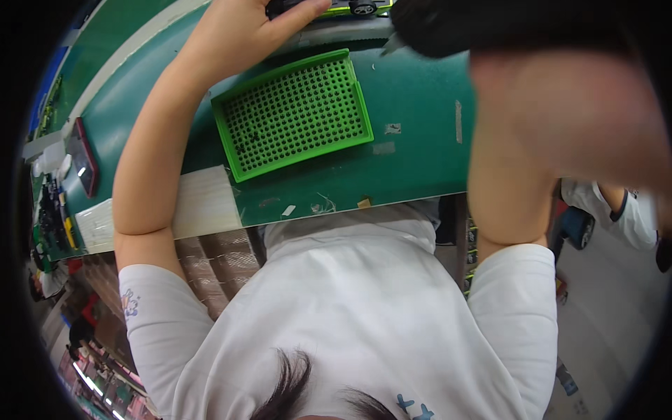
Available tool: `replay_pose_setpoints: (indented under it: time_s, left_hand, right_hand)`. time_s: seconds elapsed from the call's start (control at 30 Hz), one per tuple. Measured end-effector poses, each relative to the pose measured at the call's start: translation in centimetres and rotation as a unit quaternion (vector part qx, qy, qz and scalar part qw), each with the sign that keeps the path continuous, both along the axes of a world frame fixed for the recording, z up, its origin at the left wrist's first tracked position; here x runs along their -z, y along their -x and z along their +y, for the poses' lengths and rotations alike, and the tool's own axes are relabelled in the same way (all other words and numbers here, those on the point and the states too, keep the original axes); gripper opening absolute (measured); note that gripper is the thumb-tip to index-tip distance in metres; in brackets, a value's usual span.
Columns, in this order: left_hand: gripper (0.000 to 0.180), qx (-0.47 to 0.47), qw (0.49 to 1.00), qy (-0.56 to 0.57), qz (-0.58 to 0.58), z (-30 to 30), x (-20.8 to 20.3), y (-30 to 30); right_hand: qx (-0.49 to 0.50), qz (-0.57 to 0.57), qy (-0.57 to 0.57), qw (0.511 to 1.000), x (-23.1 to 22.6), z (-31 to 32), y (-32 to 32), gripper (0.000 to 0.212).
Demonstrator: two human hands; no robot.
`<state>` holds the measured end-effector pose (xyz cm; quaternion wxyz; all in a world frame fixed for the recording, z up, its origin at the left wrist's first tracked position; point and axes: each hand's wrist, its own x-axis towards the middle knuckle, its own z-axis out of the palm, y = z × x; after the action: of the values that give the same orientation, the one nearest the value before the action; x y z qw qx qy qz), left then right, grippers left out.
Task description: The person assembles toy cars by picking up screws from a tray and driving them into the underside of the car chassis using an electric screwdriver, then places the finished cars into a divider box.
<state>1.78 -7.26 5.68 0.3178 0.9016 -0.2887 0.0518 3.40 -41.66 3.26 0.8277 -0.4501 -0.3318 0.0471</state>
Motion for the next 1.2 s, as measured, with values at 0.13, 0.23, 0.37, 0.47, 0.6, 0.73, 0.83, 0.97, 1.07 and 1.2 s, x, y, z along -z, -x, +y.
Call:
replay_pose_setpoints:
  time_s: [0.13,0.23,0.37,0.47,0.6,0.73,0.83,0.97,1.07,1.2]
  left_hand:
    - [0.022,0.050,0.993,0.105,-0.032,1.5,0.9,1.0]
    - [0.022,0.050,0.990,0.110,-0.074,2.3,1.7,1.2]
    - [0.023,0.042,0.992,0.102,-0.066,1.8,1.4,1.2]
    - [0.024,0.040,0.993,0.084,-0.077,1.7,2.2,0.4]
    - [0.024,0.042,0.992,0.089,-0.085,1.7,2.4,0.2]
    - [0.024,0.048,0.990,0.091,-0.097,1.7,2.5,0.2]
    - [0.023,0.049,0.991,0.092,-0.086,1.5,2.3,0.1]
    - [0.023,0.049,0.991,0.085,-0.087,2.0,2.5,0.1]
    - [0.023,0.049,0.990,0.092,-0.092,1.8,2.6,0.1]
    - [0.023,0.043,0.992,0.084,-0.083,1.9,2.7,0.2]
  right_hand:
    - [0.021,-0.045,0.103,0.993,-4.8,11.8,6.2,0.095]
    - [0.005,-0.057,0.113,0.992,-4.2,16.4,7.2,0.096]
    - [-0.006,-0.070,0.108,0.992,-3.2,16.6,6.0,0.098]
    - [-0.013,-0.081,0.102,0.991,-2.9,16.9,5.9,0.099]
    - [-0.022,-0.097,0.097,0.990,-2.9,15.9,6.0,0.100]
    - [-0.034,-0.113,0.092,0.989,-2.7,15.9,5.7,0.102]
    - [-0.039,-0.128,0.092,0.987,-2.5,16.2,5.1,0.103]
    - [-0.057,-0.150,0.084,0.983,-2.9,17.2,6.2,0.105]
    - [-0.062,-0.169,0.084,0.980,-2.8,17.0,5.2,0.106]
    - [-0.071,-0.186,0.080,0.977,-2.7,16.7,5.0,0.107]
